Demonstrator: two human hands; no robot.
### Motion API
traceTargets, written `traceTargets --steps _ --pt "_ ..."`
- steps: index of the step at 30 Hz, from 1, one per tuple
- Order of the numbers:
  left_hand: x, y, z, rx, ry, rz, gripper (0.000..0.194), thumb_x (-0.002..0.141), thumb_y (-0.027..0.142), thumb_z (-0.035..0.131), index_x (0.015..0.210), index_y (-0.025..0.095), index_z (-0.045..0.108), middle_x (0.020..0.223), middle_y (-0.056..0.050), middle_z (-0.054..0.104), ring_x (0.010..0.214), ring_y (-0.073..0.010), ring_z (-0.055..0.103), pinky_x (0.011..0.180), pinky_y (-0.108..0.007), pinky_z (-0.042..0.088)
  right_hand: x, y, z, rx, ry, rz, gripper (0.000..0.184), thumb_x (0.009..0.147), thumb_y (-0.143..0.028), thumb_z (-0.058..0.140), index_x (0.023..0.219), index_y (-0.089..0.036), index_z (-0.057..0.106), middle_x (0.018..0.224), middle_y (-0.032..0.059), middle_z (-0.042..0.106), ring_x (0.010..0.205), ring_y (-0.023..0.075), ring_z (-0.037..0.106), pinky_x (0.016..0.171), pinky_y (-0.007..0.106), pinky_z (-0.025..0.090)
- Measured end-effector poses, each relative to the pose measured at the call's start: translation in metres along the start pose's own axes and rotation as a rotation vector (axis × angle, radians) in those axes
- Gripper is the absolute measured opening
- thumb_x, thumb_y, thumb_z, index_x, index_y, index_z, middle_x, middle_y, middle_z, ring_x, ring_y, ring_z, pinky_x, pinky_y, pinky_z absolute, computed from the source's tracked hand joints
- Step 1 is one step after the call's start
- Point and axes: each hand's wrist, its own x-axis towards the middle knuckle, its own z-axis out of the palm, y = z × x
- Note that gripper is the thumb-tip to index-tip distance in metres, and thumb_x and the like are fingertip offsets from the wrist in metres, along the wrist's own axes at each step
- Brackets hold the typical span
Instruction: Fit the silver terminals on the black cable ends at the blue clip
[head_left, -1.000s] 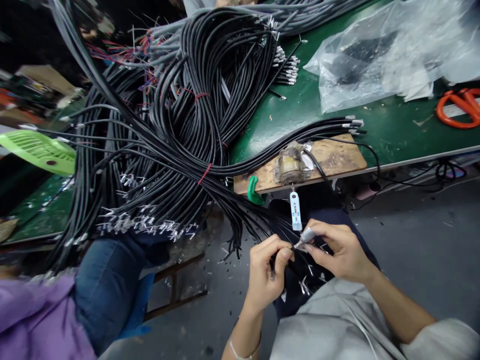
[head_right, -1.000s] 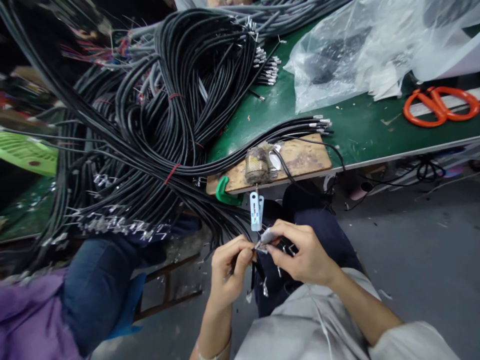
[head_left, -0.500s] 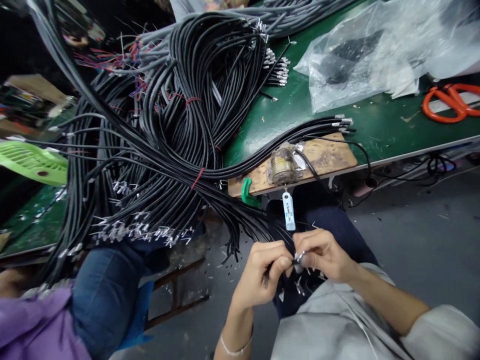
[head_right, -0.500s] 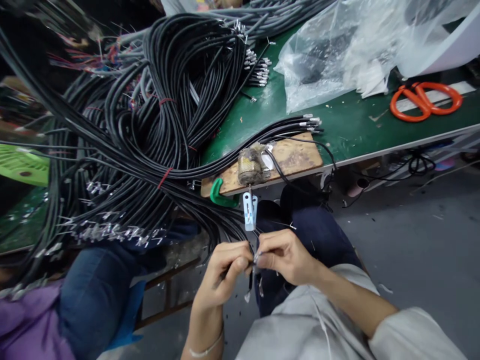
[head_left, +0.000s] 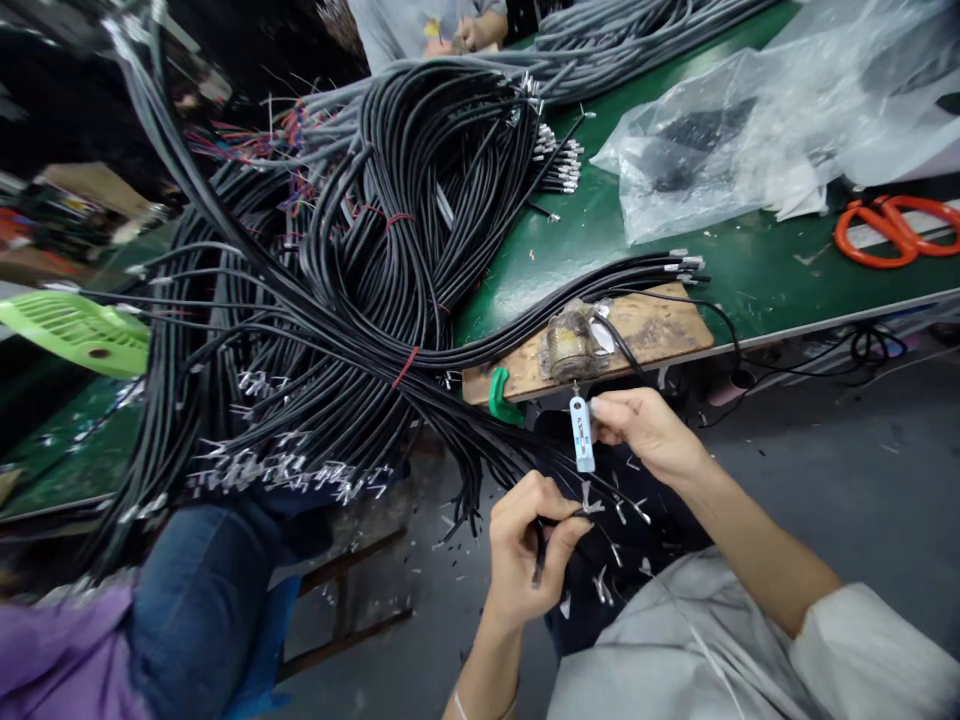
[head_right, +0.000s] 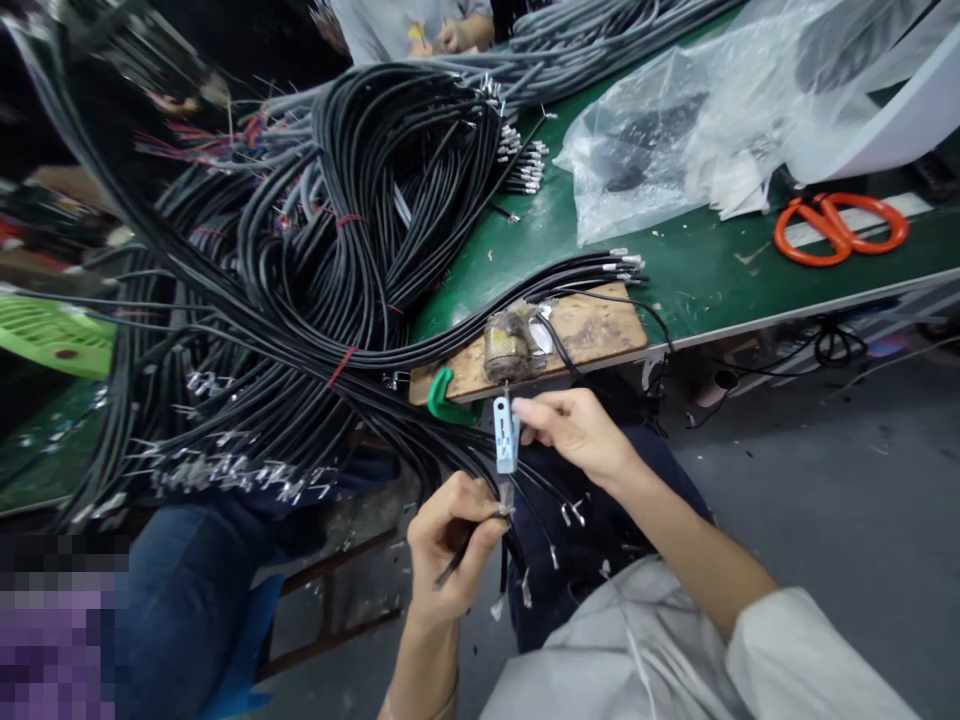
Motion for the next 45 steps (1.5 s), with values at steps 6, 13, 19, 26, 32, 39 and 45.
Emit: traceTargets --steps 6,13,19,26,32,39,45 --pt "0.009 -0.003 0.006 -0.051 0.101 -0.037 0.012 0.083 0.017 0.065 0.073 0.018 0.060 0.065 0.000 0.051 0.060 -0.0128 0.048 0.057 -0.025 0.037 0.005 0.005 0.018 0.167 -0.111 -0.003 0.049 0.072 -0.060 0.069 0.069 -0.011 0.070 0.056 -0.0001 0.058 0.051 0.0090 0.050 0.048 0.021 0.039" --pt "0.018 0.002 0.011 0.027 0.047 -0.138 0.020 0.084 0.022 0.065 0.066 0.017 0.057 0.063 0.000 0.052 0.062 -0.0138 0.049 0.057 -0.025 0.036 0.001 0.019 0.013 0.360 -0.265 0.089 0.055 0.081 -0.064 0.057 0.081 -0.011 0.071 0.066 0.0067 0.067 0.065 0.0159 0.063 0.059 0.026 0.049" --pt "0.009 0.006 0.006 0.011 0.023 -0.084 0.011 0.083 0.019 0.065 0.072 0.017 0.062 0.064 -0.002 0.058 0.061 -0.0137 0.052 0.057 -0.026 0.040 -0.003 0.040 -0.023 0.327 -0.100 0.068 0.048 0.086 -0.057 0.055 0.085 -0.013 0.072 0.071 0.0078 0.068 0.068 0.0156 0.061 0.062 0.026 0.048" --pt "0.008 -0.002 0.003 0.031 -0.059 -0.224 0.024 0.087 0.022 0.058 0.065 0.015 0.064 0.055 -0.002 0.061 0.047 -0.0110 0.057 0.048 -0.021 0.043 -0.041 0.037 -0.035 -0.222 0.079 -0.276 0.019 0.085 -0.032 0.066 0.074 -0.017 0.066 0.064 0.0004 0.059 0.059 0.0126 0.052 0.056 0.026 0.041" --pt "0.020 -0.005 0.017 0.274 -0.107 -0.354 0.009 0.069 0.007 0.063 0.064 0.015 0.061 0.056 0.002 0.055 0.050 -0.0100 0.050 0.047 -0.020 0.037 -0.058 0.026 -0.002 -0.811 -0.043 -0.753 0.015 0.081 -0.018 0.070 0.095 -0.020 0.066 0.080 0.0058 0.067 0.073 0.0195 0.055 0.069 0.037 0.043" --pt "0.020 0.005 0.011 0.324 -0.121 -0.215 0.004 0.082 0.019 0.064 0.081 0.015 0.066 0.071 -0.001 0.061 0.058 -0.0106 0.053 0.055 -0.021 0.043 -0.046 0.023 -0.005 -0.788 0.161 -0.681 0.010 0.085 -0.014 0.058 0.077 -0.019 0.060 0.069 0.0035 0.059 0.065 0.0172 0.053 0.062 0.032 0.044" --pt "0.011 0.002 0.014 0.362 -0.095 -0.168 0.009 0.086 0.017 0.062 0.091 0.016 0.070 0.081 -0.005 0.067 0.065 -0.0129 0.059 0.060 -0.023 0.047 -0.041 0.026 -0.002 -0.831 0.184 -0.678 0.023 0.088 -0.017 0.057 0.065 -0.019 0.054 0.059 -0.0004 0.052 0.056 0.0130 0.046 0.055 0.029 0.038"
